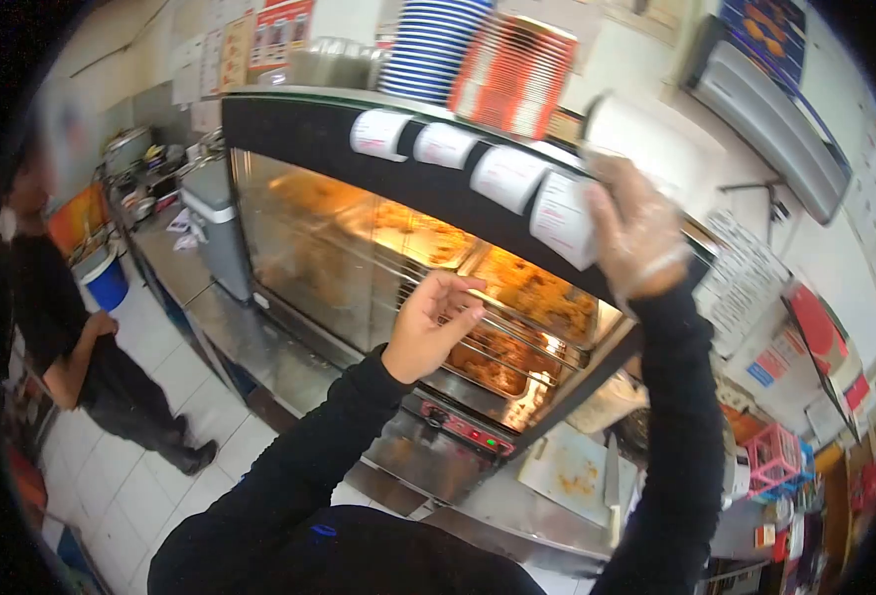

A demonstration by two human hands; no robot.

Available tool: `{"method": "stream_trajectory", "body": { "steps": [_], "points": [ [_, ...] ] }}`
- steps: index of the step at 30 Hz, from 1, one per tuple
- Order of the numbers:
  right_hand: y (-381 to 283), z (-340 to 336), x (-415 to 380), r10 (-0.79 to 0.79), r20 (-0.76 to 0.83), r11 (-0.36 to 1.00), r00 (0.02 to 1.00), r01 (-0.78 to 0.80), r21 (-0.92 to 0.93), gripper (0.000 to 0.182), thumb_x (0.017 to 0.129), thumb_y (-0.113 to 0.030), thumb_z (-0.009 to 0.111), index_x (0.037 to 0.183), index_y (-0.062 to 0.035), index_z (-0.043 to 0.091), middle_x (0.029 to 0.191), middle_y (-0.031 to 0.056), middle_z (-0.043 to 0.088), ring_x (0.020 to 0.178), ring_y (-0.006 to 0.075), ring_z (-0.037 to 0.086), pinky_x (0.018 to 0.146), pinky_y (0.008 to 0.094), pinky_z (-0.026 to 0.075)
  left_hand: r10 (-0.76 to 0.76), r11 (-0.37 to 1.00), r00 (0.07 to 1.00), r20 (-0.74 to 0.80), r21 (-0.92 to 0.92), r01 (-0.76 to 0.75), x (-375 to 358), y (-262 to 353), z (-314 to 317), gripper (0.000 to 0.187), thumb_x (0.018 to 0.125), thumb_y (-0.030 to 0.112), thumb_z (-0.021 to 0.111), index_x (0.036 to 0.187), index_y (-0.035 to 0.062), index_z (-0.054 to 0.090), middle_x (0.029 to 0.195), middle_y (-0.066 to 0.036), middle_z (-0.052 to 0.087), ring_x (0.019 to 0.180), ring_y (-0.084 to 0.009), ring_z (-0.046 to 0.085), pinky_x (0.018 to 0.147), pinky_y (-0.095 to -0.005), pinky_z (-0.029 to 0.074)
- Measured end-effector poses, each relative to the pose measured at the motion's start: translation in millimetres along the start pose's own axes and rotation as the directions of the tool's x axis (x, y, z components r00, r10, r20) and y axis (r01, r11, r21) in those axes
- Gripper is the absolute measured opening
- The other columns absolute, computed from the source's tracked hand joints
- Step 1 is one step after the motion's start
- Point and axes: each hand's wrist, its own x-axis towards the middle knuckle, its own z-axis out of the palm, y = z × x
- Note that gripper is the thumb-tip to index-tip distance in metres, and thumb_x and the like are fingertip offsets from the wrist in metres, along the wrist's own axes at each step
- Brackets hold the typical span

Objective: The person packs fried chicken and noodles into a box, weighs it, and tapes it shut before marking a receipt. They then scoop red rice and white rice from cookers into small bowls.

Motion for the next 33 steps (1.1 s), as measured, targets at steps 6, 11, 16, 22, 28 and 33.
{"method": "stream_trajectory", "body": {
  "steps": [6,11,16,22,28,33],
  "points": [
    [-37.8,-26.4,26.9,-0.109,-0.018,0.986,0.994,0.106,-0.131,0.039,0.089,-0.031,0.042,0.106,0.0022,0.055,0.099,0.0156,0.060,0.095,0.0268,0.056,0.086,0.0348,0.039,0.401,0.883,0.915,-0.034,0.281,-0.376,57.7,102.0,-118.0,0.014,0.086,0.010,0.057,0.098,0.0038,0.054,0.109,-0.008,0.057,0.090,-0.0112,0.055,0.075,-0.0240,0.042],
    [-86.8,-34.7,45.5,-0.087,-0.025,0.906,0.996,0.069,-0.418,0.042,0.089,-0.033,0.045,0.111,0.0028,0.052,0.104,0.0154,0.059,0.102,0.0245,0.053,0.095,0.0356,0.034,0.546,0.781,0.837,0.031,0.342,-0.522,203.9,176.9,-192.8,0.026,0.089,0.022,0.052,0.104,0.0008,0.052,0.104,-0.008,0.059,0.086,-0.0112,0.056,0.073,-0.0240,0.042],
    [-126.8,1.6,81.3,-0.186,-0.082,0.808,0.979,0.105,-0.579,0.029,0.081,-0.025,0.057,0.100,-0.0032,0.061,0.099,0.0093,0.063,0.093,0.0217,0.055,0.088,0.0336,0.036,0.336,0.828,0.936,0.107,0.439,-0.348,379.6,181.4,-202.8,0.077,0.070,0.033,0.070,0.131,0.0013,0.033,0.122,-0.020,0.044,0.104,-0.0280,0.049,0.091,-0.0410,0.039],
    [-57.0,33.1,221.9,-0.076,-0.045,0.815,0.996,0.036,-0.578,0.051,0.082,-0.040,0.062,0.117,-0.0042,0.051,0.109,0.0178,0.060,0.101,0.0272,0.059,0.085,0.0331,0.046,0.031,0.852,0.975,0.222,0.504,-0.142,409.4,146.5,-186.7,0.121,0.058,0.060,0.074,0.139,0.0038,0.005,0.136,-0.029,0.028,0.128,-0.0372,0.031,0.098,-0.0573,0.027],
    [-18.7,90.2,340.4,0.291,0.001,0.783,0.957,-0.238,-0.574,0.086,0.067,-0.054,0.067,0.135,-0.0120,0.037,0.124,0.0211,0.050,0.115,0.0334,0.049,0.097,0.0342,0.038,0.230,0.832,0.908,0.351,0.413,-0.371,401.5,122.3,-182.5,0.117,0.060,0.046,0.080,0.134,-0.0082,0.009,0.121,-0.032,0.043,0.111,-0.0340,0.051,0.092,-0.0359,0.044],
    [5.4,110.2,353.3,0.378,0.055,0.897,0.924,-0.351,-0.269,0.094,0.058,-0.042,0.081,0.135,-0.0151,0.036,0.129,0.0181,0.047,0.116,0.0343,0.048,0.100,0.0379,0.038,0.157,0.830,0.914,0.375,0.452,-0.328,391.6,129.0,-185.6,0.121,0.060,0.045,0.081,0.137,-0.0045,0.002,0.124,-0.030,0.042,0.111,-0.0352,0.051,0.092,-0.0377,0.044]
  ]
}}
